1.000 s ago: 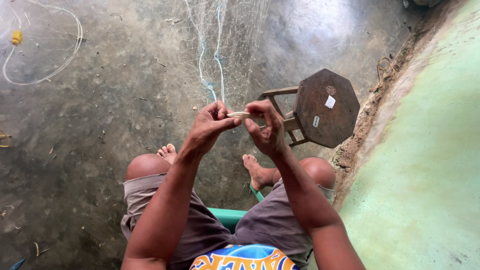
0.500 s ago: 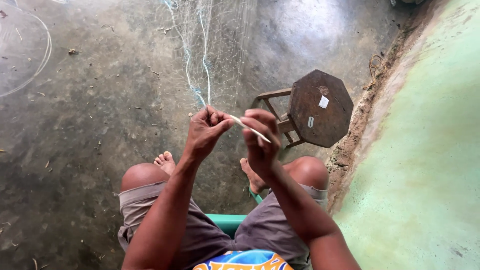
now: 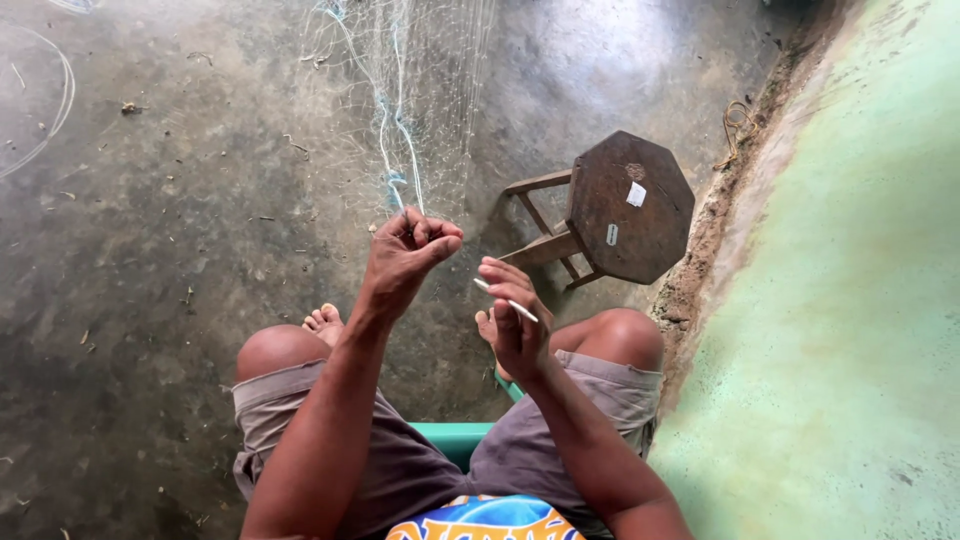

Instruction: Repairing a fishing net by tying knots with a shuttle needle

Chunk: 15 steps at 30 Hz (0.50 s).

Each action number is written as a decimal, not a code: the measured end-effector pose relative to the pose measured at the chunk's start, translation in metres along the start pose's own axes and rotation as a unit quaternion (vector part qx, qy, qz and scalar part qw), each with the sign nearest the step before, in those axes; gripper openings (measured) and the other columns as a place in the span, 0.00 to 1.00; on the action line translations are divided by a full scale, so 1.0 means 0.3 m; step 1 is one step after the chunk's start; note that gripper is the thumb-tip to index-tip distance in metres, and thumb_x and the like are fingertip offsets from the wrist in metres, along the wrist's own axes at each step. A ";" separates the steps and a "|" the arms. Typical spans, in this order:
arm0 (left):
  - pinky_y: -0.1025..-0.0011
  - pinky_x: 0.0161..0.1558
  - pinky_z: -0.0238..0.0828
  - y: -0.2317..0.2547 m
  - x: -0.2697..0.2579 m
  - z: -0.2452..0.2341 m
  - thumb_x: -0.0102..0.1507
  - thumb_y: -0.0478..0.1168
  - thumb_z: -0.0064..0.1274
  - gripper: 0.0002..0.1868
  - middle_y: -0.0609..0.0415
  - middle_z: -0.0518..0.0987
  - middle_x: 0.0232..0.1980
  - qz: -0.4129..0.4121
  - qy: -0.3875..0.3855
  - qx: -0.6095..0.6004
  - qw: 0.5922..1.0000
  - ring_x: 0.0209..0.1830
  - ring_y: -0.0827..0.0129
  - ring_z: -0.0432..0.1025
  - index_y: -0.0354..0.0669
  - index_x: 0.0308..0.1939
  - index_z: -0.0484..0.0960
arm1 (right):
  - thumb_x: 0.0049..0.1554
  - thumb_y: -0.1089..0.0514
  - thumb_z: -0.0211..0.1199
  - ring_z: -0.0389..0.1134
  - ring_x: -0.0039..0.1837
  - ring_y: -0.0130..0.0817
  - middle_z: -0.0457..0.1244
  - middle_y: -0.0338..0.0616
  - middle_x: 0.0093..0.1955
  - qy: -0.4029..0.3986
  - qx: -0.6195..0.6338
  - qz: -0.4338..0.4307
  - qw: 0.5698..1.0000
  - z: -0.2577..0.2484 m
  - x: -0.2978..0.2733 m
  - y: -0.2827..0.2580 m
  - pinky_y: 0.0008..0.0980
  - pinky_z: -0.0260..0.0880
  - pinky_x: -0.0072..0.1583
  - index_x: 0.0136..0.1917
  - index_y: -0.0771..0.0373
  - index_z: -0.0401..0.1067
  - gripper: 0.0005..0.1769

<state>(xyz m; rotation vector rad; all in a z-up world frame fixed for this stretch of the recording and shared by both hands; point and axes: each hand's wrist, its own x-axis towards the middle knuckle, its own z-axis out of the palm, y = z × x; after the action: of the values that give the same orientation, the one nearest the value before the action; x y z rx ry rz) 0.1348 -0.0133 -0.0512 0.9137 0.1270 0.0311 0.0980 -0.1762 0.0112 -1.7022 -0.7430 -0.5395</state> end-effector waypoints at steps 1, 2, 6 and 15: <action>0.80 0.42 0.73 0.000 0.000 0.000 0.60 0.30 0.71 0.26 0.46 0.87 0.43 0.001 0.000 0.000 1.000 0.39 0.77 0.77 0.51 0.31 0.63 | 0.71 0.56 0.54 0.73 0.60 0.68 0.70 0.65 0.55 -0.001 0.000 0.000 1.000 -0.004 -0.012 0.001 0.58 0.74 0.60 0.51 0.74 0.71 0.16; 0.80 0.42 0.73 0.000 0.001 0.000 0.60 0.29 0.70 0.26 0.46 0.86 0.43 0.001 0.000 0.004 1.000 0.39 0.77 0.76 0.51 0.31 0.63 | 0.67 0.58 0.59 0.73 0.59 0.69 0.71 0.66 0.55 -0.005 -0.013 -0.011 1.000 -0.007 -0.025 0.003 0.58 0.74 0.59 0.50 0.74 0.72 0.13; 0.80 0.41 0.73 0.010 -0.010 0.003 0.60 0.28 0.69 0.25 0.46 0.86 0.42 -0.001 -0.004 0.010 1.000 0.39 0.77 0.75 0.50 0.31 0.63 | 0.68 0.56 0.59 0.75 0.58 0.65 0.72 0.63 0.55 -0.035 -0.058 -0.024 0.997 -0.006 -0.022 -0.048 0.54 0.77 0.58 0.48 0.71 0.76 0.14; 0.75 0.40 0.74 0.036 -0.044 -0.015 0.62 0.36 0.67 0.20 0.44 0.85 0.35 0.005 -0.002 0.001 1.000 0.35 0.69 0.78 0.49 0.32 0.66 | 0.65 0.58 0.62 0.75 0.59 0.59 0.73 0.56 0.56 -0.121 -0.050 -0.031 0.991 0.010 -0.124 -0.145 0.47 0.76 0.59 0.48 0.67 0.79 0.10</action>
<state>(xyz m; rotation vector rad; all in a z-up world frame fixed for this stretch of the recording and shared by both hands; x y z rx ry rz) 0.1214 -0.0042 -0.0442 0.9168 0.1192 0.0377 0.0407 -0.1739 0.0142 -1.8646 -0.9583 -0.4218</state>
